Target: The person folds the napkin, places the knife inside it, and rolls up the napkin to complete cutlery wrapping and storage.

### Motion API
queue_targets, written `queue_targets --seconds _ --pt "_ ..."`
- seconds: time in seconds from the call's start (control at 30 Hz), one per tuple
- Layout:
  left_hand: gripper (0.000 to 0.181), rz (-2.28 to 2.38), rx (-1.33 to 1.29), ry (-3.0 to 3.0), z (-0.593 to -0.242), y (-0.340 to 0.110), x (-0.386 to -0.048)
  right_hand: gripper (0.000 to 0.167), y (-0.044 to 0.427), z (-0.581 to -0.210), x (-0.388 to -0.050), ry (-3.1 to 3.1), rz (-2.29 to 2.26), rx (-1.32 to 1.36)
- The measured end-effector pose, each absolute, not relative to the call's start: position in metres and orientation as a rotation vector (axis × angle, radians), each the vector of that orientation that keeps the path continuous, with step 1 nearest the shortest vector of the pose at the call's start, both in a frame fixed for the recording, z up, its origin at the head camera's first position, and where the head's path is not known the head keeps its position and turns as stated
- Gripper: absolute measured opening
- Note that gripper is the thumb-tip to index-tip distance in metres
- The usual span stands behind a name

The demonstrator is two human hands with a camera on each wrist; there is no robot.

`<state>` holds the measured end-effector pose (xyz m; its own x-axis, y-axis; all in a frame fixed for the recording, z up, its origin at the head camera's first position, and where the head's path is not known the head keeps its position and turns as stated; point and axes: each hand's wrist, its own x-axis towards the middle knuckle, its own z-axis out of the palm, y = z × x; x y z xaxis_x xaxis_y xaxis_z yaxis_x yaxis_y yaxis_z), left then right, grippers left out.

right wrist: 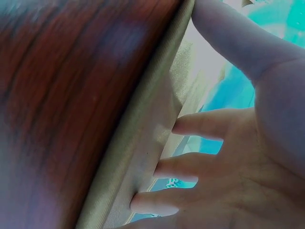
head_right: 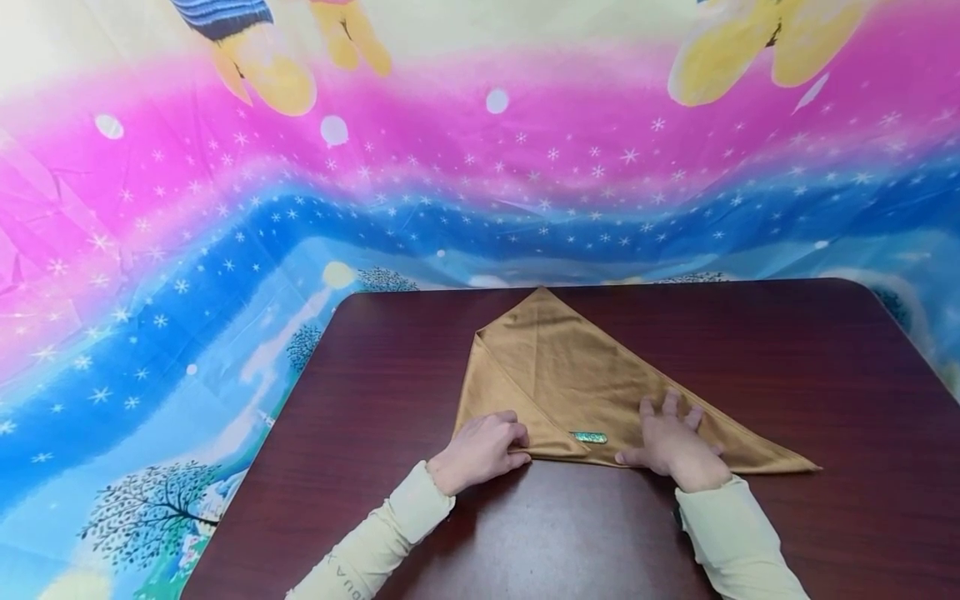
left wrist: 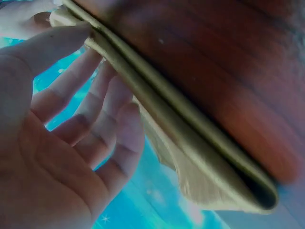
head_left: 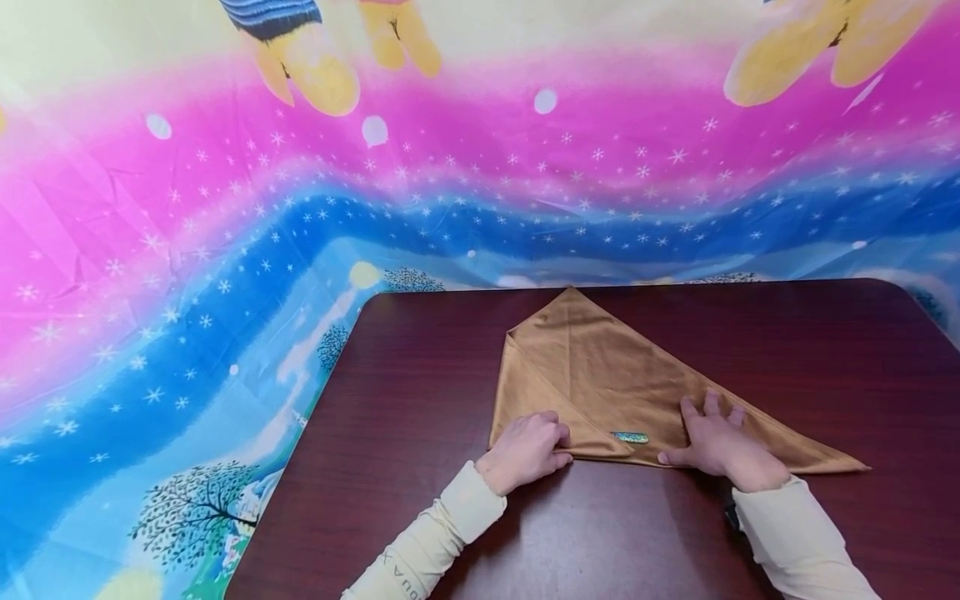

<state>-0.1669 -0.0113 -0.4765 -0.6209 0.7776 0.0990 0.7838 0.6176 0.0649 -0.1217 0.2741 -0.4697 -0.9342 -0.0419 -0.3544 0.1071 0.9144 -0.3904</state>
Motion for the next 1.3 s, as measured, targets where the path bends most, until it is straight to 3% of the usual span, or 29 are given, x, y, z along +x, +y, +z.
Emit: queue_targets --seconds 0.43,0.8,1.07,1.3 --pt "0.015 -0.118 -1.306 -2.755 -0.473 -0.046 -0.163 0.116 0.276 -0.468 -0.114 2.727 -0.582 0.156" --pt "0.045 -0.017 -1.388 -2.807 -0.476 -0.067 -0.151 0.119 0.286 -0.471 -0.106 2.766 -0.546 0.192" --pt "0.060 0.052 -1.261 -2.945 -0.476 -0.075 -0.146 0.109 0.311 -0.471 -0.100 2.814 -0.537 0.221" --pt "0.062 0.040 -1.238 -2.993 -0.478 -0.081 -0.145 0.105 0.338 -0.474 -0.083 2.832 -0.526 0.380"
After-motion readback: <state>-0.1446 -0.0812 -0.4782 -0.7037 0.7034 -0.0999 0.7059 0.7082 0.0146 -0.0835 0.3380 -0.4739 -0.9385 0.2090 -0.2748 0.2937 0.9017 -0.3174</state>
